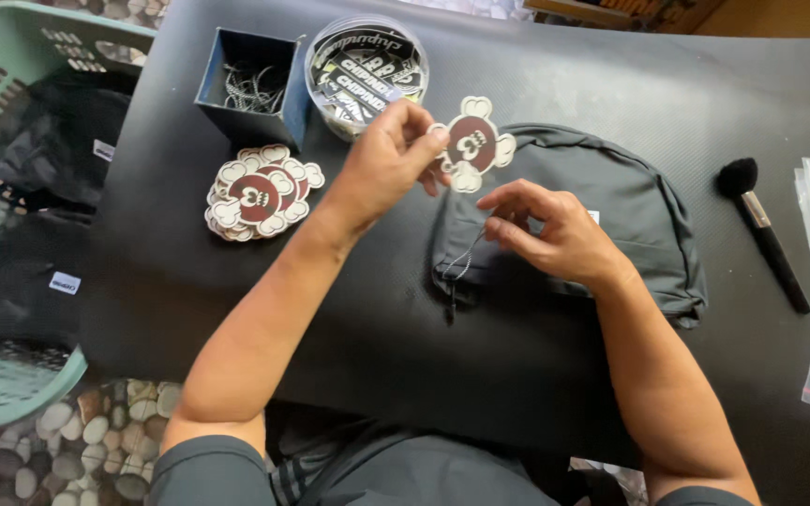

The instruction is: The person attaches a metal chain to a grey pouch, then connects a bear-shaped keychain to the chain. They use a brush to dust the pouch and flip it over to clean the other side.

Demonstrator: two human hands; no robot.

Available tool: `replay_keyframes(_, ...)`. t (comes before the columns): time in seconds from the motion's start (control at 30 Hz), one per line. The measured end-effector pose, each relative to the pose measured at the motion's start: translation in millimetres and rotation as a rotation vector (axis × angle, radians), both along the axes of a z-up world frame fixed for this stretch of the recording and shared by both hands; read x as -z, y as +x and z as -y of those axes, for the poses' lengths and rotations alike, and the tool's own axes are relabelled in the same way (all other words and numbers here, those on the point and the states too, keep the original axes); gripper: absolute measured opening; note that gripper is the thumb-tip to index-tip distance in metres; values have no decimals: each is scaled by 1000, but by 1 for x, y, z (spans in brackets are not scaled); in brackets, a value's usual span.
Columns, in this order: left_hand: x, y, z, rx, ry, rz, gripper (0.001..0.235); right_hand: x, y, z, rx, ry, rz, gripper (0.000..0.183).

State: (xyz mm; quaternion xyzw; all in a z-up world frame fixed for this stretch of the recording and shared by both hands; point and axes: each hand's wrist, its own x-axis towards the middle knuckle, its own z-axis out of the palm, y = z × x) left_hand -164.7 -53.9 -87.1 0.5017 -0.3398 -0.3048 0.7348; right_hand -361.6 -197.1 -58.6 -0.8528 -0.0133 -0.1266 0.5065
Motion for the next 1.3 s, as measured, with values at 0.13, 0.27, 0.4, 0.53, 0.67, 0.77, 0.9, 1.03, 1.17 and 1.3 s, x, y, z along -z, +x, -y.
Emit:
replay_keyframes(0.13, 14, -15, 14, 41, 33, -65, 21, 4, 2, 5, 28, -6, -40, 16)
replay_keyframes(0.27, 24, -12, 12, 36, 58, -164, 20, -1, 2, 6, 68, -33, -158, 15)
replay_keyframes(0.4, 24, -14, 4, 17, 77, -214, 19, -1, 2, 3, 75, -54, -236, 17)
replay_keyframes(0.53, 27, -13, 6, 24, 66, -243, 19, -4, 3, 0, 98, -40, -250, 17)
replay_keyframes(0.67, 25, -12, 4, 12, 62, -250, 20, -6, 3, 2, 122, -56, -263, 12)
replay_keyframes(0.77, 24, -12, 3, 6, 51, -256, 20, -5, 3, 3, 111, -46, -241, 12)
replay_keyframes(0.9, 30, -11, 4, 7, 37, -271, 20, -7, 1, 1, 133, -58, -218, 10)
replay_keyframes(1.03, 28, -13, 5, 20, 27, -288, 20, 1, 0, 4, 165, -51, -197, 8)
replay_keyframes(1.17, 27, -14, 6, 8, 26, -339, 21, 8, 0, 2, 203, 55, -98, 9)
replay_keyframes(1.3, 27, -17, 6, 5, 16, -344, 22, 14, 1, 0, 226, 118, -29, 17)
